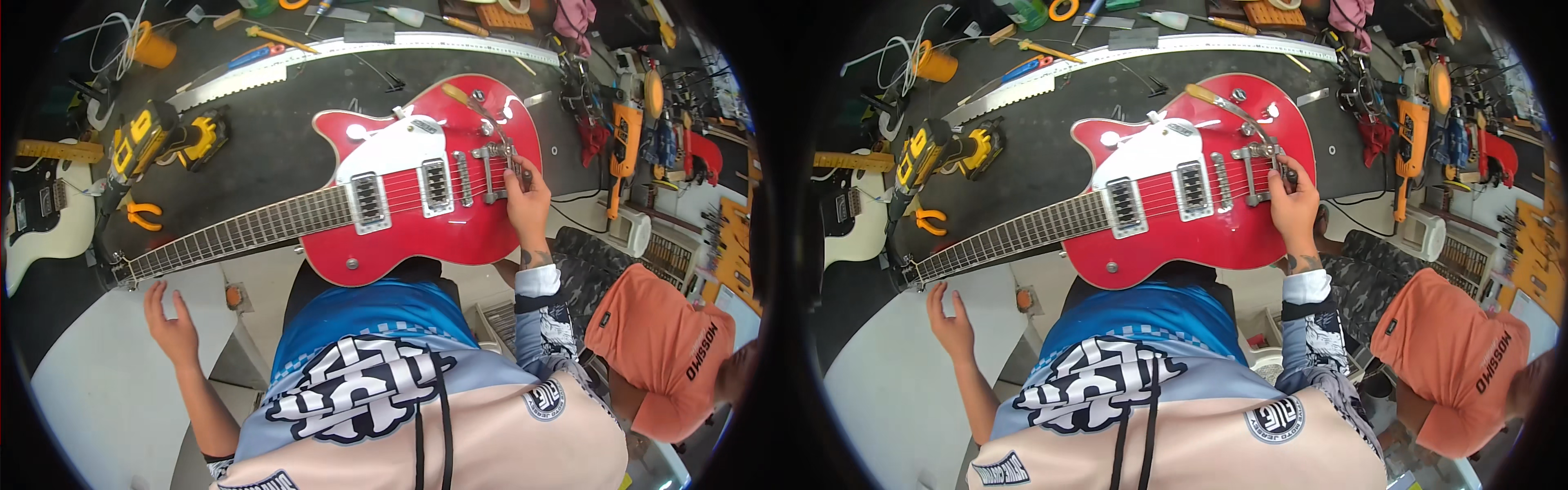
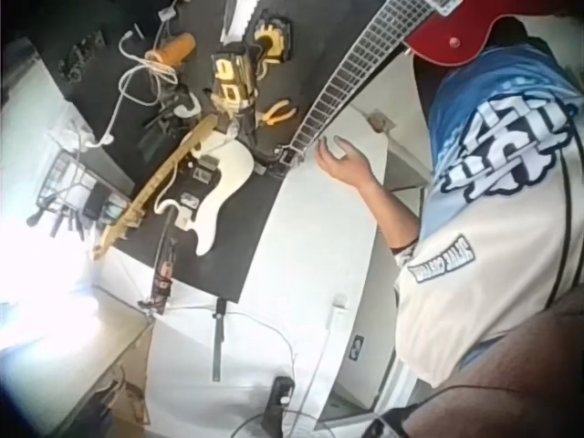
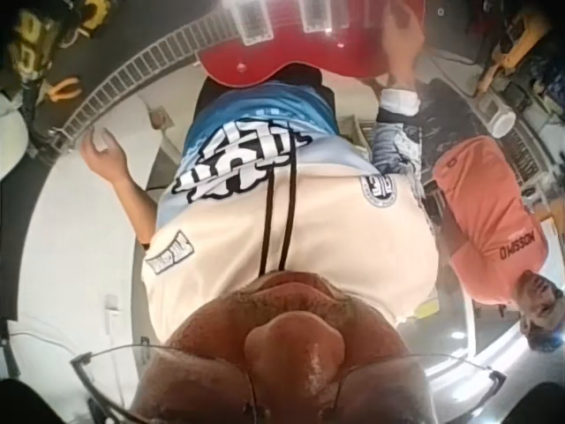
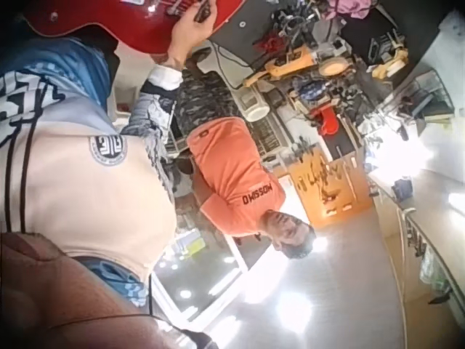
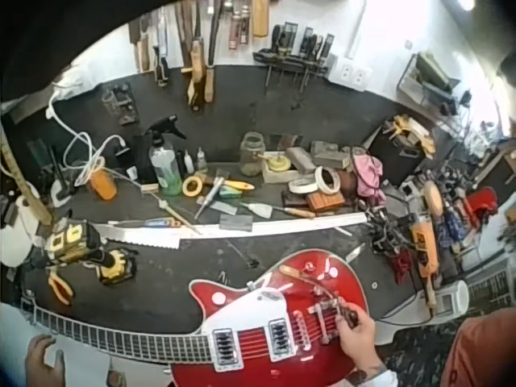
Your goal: The person strings a red electric guitar by threading a string through the bridge and tremolo tailpiece, pulling it up to the headstock, wrapping it around a tuning peg, and tightening it using a power drill with a peg winder attachment.
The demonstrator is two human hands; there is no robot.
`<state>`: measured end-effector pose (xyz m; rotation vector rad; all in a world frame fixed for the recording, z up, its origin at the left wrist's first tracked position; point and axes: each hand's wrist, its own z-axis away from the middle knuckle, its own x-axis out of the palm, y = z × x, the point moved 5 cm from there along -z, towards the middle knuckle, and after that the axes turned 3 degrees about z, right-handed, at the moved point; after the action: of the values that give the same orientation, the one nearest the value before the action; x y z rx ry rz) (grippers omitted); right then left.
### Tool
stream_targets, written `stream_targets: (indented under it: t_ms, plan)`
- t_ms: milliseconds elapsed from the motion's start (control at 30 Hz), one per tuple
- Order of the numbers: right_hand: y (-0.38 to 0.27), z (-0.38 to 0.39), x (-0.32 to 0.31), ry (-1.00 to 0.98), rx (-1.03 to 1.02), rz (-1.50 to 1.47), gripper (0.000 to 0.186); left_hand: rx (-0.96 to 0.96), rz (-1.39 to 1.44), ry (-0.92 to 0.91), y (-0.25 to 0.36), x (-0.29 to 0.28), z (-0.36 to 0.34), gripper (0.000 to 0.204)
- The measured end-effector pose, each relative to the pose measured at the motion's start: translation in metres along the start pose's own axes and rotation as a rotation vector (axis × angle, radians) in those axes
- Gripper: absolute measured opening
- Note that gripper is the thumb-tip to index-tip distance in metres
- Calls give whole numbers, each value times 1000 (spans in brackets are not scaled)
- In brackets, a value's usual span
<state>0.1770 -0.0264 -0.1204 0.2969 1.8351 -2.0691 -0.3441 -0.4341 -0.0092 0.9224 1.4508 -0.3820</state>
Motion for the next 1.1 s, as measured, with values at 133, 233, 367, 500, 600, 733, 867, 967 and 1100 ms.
stream_targets:
  t_ms: [133,233,367,500,600,733,867,967,1100]
  plan:
    - [-4,-4,-6,117,-70,107,25,-36,-8,19,-69,-20,-19,25]
    - [0,-1,-8,175,-61,152,25,-57,1,49,-114,-33,-33,25]
    - [10,-9,1,197,-103,183,26,-111,8,152,-183,-55,-50,24]
    - [3,-6,0,180,-99,439,31,-222,55,210,-212,-76,-71,29]
    - [37,-19,-34,203,-62,226,29,-193,132,173,-243,-76,-100,28]
    - [54,-35,-32,111,-72,219,30,-232,150,68,-255,-91,-125,26]
    - [50,-47,-38,125,-53,172,30,-157,147,-255,-245,-65,-149,27]
    - [41,-25,-58,128,13,158,32,52,136,-336,-224,-43,-170,30]
    - [-4,-7,-4,131,-262,773,31,63,133,-201,-197,-41,-164,31]
